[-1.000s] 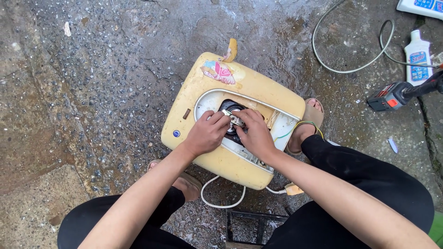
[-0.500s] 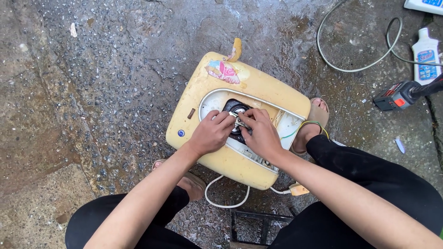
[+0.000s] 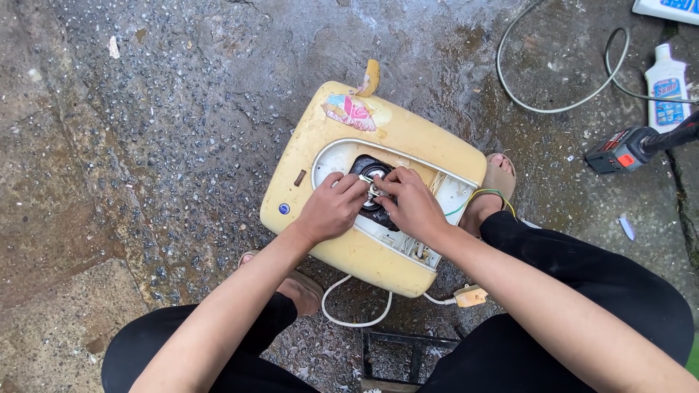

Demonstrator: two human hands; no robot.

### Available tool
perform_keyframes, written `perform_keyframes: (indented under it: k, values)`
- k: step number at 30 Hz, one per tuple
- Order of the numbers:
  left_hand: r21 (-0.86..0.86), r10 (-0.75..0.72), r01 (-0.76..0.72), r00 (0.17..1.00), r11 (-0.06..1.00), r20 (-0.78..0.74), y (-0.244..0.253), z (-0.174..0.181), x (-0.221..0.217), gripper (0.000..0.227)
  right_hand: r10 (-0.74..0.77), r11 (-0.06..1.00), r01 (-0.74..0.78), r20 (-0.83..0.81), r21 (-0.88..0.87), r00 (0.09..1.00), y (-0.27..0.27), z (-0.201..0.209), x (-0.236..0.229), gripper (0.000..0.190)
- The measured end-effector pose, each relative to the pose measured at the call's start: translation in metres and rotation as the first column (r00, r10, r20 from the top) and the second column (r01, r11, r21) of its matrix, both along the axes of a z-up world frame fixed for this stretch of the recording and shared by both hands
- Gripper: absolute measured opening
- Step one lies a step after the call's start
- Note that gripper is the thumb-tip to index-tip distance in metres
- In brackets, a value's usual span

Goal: Reinstalling a heating element into a small water heater by aligning the flange and securing it with a bracket and nuts.

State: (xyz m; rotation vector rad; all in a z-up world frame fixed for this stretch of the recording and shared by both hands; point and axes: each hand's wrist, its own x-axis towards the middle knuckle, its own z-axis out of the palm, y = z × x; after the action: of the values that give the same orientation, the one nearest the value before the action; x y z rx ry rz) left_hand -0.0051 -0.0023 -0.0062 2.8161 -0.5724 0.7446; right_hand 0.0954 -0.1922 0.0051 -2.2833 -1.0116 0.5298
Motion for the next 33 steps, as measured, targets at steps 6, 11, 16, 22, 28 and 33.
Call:
perform_keyframes:
  k: [6, 11, 16, 22, 28, 33]
  values:
    - [-0.007, -0.009, 0.009, 0.999, 1.0, 0.038, 0.001, 0.003, 0.0, 0.03, 0.112, 0.992, -0.109, 0.063, -0.056, 0.992, 0.001, 0.013, 0.002, 0.037]
    - [-0.017, 0.005, -0.004, 0.998, 1.0, 0.06, 0.001, 0.003, 0.0, 0.029, -0.006, 0.999, 0.004, 0.043, 0.044, 0.999, 0.0, 0.009, -0.004, 0.033]
    - [-0.023, 0.001, 0.0, 0.999, 1.0, 0.042, 0.001, 0.003, -0.001, 0.029, -0.137, 0.986, 0.162, -0.398, 0.031, 0.907, 0.005, 0.022, 0.014, 0.027]
    - [-0.015, 0.002, -0.002, 1.0, 1.0, 0.027, 0.001, 0.0, -0.001, 0.027, -0.183, 0.983, 0.169, -0.41, -0.071, 0.894, 0.009, 0.024, 0.024, 0.026]
    - [-0.007, 0.006, -0.006, 0.999, 1.0, 0.043, 0.001, -0.003, 0.001, 0.029, -0.244, 0.966, 0.197, -0.342, -0.165, 0.907, 0.014, 0.02, 0.031, 0.02]
    - [-0.004, 0.007, -0.007, 1.0, 1.0, 0.029, 0.001, -0.003, 0.0, 0.029, -0.093, 0.978, 0.058, -0.172, -0.2, 0.981, 0.016, 0.043, 0.031, 0.024]
